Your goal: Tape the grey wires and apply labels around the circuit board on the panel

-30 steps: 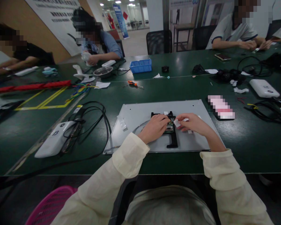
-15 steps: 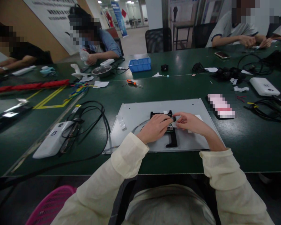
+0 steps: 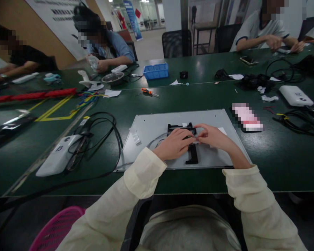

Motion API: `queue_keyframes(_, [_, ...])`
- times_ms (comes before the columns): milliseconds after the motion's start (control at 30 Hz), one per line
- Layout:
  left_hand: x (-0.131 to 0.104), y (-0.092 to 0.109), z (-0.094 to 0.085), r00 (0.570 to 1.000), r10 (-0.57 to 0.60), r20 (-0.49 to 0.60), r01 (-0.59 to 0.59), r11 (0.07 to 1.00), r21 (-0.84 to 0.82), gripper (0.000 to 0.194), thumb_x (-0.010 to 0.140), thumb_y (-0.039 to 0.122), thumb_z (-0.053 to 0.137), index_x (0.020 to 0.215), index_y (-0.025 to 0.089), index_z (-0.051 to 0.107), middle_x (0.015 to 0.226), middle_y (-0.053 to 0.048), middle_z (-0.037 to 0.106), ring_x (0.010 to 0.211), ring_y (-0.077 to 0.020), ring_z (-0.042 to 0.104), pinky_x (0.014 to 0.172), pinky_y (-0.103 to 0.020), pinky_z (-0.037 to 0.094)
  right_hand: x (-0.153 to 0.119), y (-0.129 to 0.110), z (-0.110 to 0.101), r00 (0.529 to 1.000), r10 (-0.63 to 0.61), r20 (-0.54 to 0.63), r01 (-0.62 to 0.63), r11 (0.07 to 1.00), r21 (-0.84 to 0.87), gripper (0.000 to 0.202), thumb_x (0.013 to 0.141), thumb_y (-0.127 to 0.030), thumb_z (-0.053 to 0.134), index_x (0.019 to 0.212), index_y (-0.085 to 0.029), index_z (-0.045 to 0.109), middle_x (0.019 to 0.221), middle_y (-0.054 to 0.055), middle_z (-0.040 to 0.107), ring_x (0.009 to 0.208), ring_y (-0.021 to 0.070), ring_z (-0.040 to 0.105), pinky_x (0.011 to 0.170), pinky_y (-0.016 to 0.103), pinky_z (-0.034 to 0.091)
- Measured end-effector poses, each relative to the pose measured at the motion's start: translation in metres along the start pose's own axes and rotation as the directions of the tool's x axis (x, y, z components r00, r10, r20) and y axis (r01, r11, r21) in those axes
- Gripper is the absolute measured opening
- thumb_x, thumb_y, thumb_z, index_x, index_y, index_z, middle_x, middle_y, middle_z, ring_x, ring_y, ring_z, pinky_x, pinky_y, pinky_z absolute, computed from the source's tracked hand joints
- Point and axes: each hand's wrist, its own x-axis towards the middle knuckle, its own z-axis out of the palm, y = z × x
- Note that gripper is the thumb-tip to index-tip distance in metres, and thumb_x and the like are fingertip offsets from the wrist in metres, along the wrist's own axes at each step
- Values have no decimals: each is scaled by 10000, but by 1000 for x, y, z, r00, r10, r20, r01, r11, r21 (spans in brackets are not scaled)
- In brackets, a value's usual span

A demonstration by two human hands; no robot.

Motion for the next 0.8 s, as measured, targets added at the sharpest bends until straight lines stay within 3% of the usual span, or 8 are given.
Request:
queue_keyframes(167, [0,-1,2,1000,9,1,-9,1000,-12,255,899,190,434,1083,203,611,1175,-93,545,1176,-226,456,996,-391,365,3,3,1,998,-56,-25,52,988,-145,501,722,-207,600,1219,-226,537,844,16,701,746,172,668,713,308,534])
queue_keyframes(333, [0,-1,3,1000,16,8,-16,1000,-13,266,904,193,420,1096,191,604,1194,-88,541,1189,-225,447,1015,-381,348,6,4,-1,987,-124,-101,68,896,-439,255,697,-276,651,944,-213,643,829,13,675,663,151,605,640,285,479])
queue_keyframes(633, [1,0,2,1000,8,19,-8,1000,2,286,908,191,413,1127,195,597,1226,-93,540,1200,-227,442,1007,-393,341,-2,4,-17,995,-60,-74,17,875,-484,148,736,-336,607,795,-218,673,701,7,668,637,163,603,613,285,453])
queue_keyframes(800, [1,0,1,1000,-5,5,5,1000,20,284,909,203,419,1129,199,599,1192,-86,559,1178,-219,458,1018,-401,323,0,4,-19,982,-125,-142,46,886,-462,213,765,-370,580,832,-207,699,739,18,690,639,163,598,599,276,447])
